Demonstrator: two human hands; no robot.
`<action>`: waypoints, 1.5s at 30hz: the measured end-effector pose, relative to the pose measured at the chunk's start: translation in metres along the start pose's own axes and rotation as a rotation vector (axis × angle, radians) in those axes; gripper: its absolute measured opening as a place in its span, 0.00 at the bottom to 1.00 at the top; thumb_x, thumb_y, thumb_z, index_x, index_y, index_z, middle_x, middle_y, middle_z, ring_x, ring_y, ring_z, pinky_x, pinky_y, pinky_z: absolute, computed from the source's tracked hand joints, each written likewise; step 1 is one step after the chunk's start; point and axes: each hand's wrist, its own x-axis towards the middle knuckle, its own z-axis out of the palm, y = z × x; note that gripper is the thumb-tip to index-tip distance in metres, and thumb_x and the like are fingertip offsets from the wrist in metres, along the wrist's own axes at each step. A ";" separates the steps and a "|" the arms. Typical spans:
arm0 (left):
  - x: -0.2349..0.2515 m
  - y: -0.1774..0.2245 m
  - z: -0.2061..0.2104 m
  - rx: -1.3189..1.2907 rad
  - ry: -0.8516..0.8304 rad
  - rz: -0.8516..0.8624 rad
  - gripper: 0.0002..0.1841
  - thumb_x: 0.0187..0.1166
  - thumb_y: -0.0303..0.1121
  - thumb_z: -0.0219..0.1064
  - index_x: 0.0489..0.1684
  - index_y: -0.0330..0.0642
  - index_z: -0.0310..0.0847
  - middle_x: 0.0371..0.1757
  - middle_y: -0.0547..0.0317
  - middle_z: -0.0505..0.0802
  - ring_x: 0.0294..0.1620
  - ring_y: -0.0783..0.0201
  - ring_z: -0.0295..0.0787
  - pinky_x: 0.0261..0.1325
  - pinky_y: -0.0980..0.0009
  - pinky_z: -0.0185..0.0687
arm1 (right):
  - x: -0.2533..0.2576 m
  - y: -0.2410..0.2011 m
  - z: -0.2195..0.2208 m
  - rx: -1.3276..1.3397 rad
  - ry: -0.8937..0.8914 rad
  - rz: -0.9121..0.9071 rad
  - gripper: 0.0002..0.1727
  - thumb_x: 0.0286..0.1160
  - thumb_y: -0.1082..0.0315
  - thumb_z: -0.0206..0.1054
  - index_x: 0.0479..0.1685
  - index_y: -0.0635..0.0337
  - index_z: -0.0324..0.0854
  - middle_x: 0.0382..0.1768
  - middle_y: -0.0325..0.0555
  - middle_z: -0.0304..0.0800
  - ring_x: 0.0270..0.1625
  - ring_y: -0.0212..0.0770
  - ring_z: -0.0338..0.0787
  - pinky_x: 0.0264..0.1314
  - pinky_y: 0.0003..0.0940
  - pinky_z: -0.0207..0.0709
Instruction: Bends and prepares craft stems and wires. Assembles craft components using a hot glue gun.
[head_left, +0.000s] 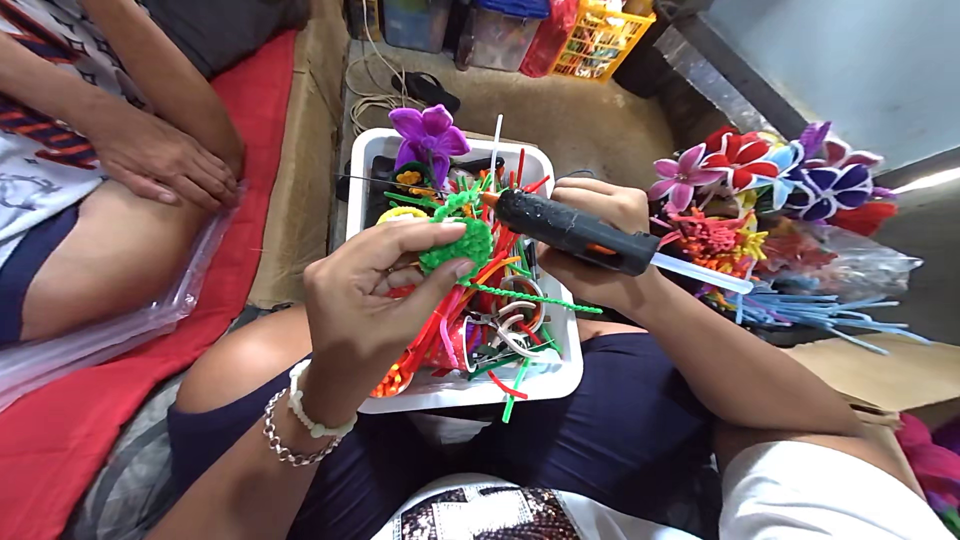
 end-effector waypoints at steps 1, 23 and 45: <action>0.000 0.000 0.000 0.000 0.001 0.001 0.17 0.65 0.20 0.80 0.53 0.32 0.90 0.53 0.58 0.95 0.48 0.68 0.96 0.48 0.74 0.96 | 0.000 0.000 0.000 -0.004 0.000 0.003 0.07 0.55 0.67 0.68 0.21 0.62 0.80 0.23 0.43 0.80 0.28 0.30 0.79 0.28 0.24 0.70; 0.000 0.004 0.001 -0.142 -0.003 -0.159 0.20 0.63 0.17 0.80 0.56 0.34 0.89 0.52 0.63 0.96 0.44 0.70 0.96 0.48 0.74 0.96 | -0.001 -0.004 0.000 -0.088 0.042 -0.047 0.11 0.56 0.64 0.71 0.23 0.63 0.79 0.26 0.45 0.78 0.32 0.35 0.79 0.31 0.26 0.70; 0.001 0.003 -0.001 -0.090 0.020 -0.115 0.19 0.64 0.18 0.80 0.56 0.34 0.89 0.54 0.63 0.96 0.46 0.71 0.96 0.47 0.76 0.95 | 0.000 -0.007 -0.006 -0.075 0.037 -0.068 0.11 0.57 0.64 0.70 0.22 0.62 0.78 0.27 0.45 0.78 0.33 0.35 0.79 0.32 0.25 0.70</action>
